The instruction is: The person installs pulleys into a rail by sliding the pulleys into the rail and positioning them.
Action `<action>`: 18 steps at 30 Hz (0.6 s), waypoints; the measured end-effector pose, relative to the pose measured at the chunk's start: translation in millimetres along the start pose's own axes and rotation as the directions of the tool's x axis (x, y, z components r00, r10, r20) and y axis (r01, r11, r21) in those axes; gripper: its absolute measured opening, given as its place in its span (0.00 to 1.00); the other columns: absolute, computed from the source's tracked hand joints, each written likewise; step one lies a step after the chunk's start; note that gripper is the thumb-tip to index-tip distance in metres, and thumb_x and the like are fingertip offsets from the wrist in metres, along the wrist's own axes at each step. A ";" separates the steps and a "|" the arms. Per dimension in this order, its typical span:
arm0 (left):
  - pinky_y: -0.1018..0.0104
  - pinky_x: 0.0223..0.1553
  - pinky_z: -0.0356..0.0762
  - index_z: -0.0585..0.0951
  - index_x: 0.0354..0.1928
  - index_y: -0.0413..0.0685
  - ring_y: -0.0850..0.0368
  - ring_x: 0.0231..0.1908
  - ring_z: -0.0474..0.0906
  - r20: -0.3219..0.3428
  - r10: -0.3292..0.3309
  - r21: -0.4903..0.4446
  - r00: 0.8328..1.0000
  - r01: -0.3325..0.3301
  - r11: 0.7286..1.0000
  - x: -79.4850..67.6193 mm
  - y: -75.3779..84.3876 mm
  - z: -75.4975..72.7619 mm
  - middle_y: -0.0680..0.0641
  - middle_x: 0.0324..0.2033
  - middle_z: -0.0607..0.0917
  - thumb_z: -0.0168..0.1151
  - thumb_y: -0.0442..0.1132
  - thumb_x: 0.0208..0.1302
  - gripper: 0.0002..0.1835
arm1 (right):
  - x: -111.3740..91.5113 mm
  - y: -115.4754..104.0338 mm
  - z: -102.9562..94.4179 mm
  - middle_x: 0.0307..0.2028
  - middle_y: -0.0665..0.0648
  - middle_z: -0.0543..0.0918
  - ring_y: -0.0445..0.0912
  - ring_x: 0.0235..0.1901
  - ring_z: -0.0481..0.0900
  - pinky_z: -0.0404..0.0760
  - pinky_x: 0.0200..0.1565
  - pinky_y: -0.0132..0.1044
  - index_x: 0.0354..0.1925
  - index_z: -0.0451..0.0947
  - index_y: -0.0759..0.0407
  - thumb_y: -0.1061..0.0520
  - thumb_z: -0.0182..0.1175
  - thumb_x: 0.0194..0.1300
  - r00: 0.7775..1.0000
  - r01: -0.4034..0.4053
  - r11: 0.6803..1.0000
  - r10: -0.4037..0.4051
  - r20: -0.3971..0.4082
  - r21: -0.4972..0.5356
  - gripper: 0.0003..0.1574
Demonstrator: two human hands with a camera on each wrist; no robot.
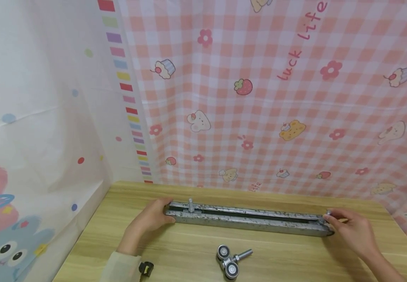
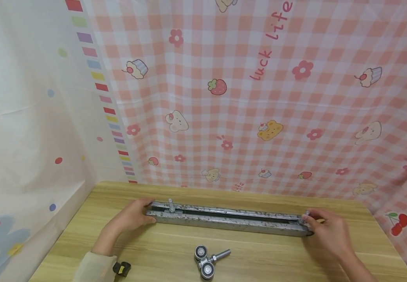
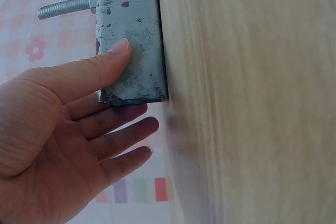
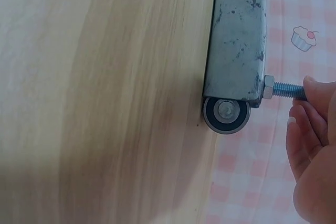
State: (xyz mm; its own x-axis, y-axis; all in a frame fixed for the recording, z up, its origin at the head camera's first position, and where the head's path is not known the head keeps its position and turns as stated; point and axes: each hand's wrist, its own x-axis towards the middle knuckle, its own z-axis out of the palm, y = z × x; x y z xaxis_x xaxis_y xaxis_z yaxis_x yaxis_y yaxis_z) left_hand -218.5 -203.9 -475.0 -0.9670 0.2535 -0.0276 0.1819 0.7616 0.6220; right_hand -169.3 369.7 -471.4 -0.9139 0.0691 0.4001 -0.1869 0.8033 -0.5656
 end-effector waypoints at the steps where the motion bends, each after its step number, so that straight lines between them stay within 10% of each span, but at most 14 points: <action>1: 0.40 0.68 0.73 0.77 0.66 0.29 0.34 0.66 0.74 0.000 -0.002 -0.002 1.000 0.002 1.000 0.0 0.1 0.4 0.32 0.63 0.80 0.80 0.33 0.57 0.35 | -0.1 -0.8 0.8 0.35 0.59 0.90 0.25 0.31 0.78 0.79 0.22 0.29 0.47 0.89 0.66 0.58 0.73 0.68 1.000 -0.003 1.000 0.003 0.004 0.000 0.13; 18: 0.41 0.67 0.74 0.78 0.66 0.29 0.34 0.64 0.76 -0.007 0.004 -0.009 1.000 -0.004 1.000 -1.2 0.7 0.3 0.32 0.61 0.82 0.80 0.32 0.57 0.35 | 4.3 -15.8 11.4 0.35 0.59 0.90 0.29 0.30 0.79 0.79 0.27 0.25 0.47 0.89 0.67 0.59 0.74 0.65 1.000 0.013 1.000 -0.013 0.006 0.009 0.15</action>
State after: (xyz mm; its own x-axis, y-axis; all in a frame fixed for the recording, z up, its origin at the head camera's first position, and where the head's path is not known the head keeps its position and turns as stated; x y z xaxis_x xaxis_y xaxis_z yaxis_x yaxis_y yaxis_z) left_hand -217.2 -203.5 -474.8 -0.9675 0.2521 -0.0195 0.1842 0.7554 0.6289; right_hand -174.4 350.6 -469.0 -0.9135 0.0553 0.4031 -0.2018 0.7989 -0.5667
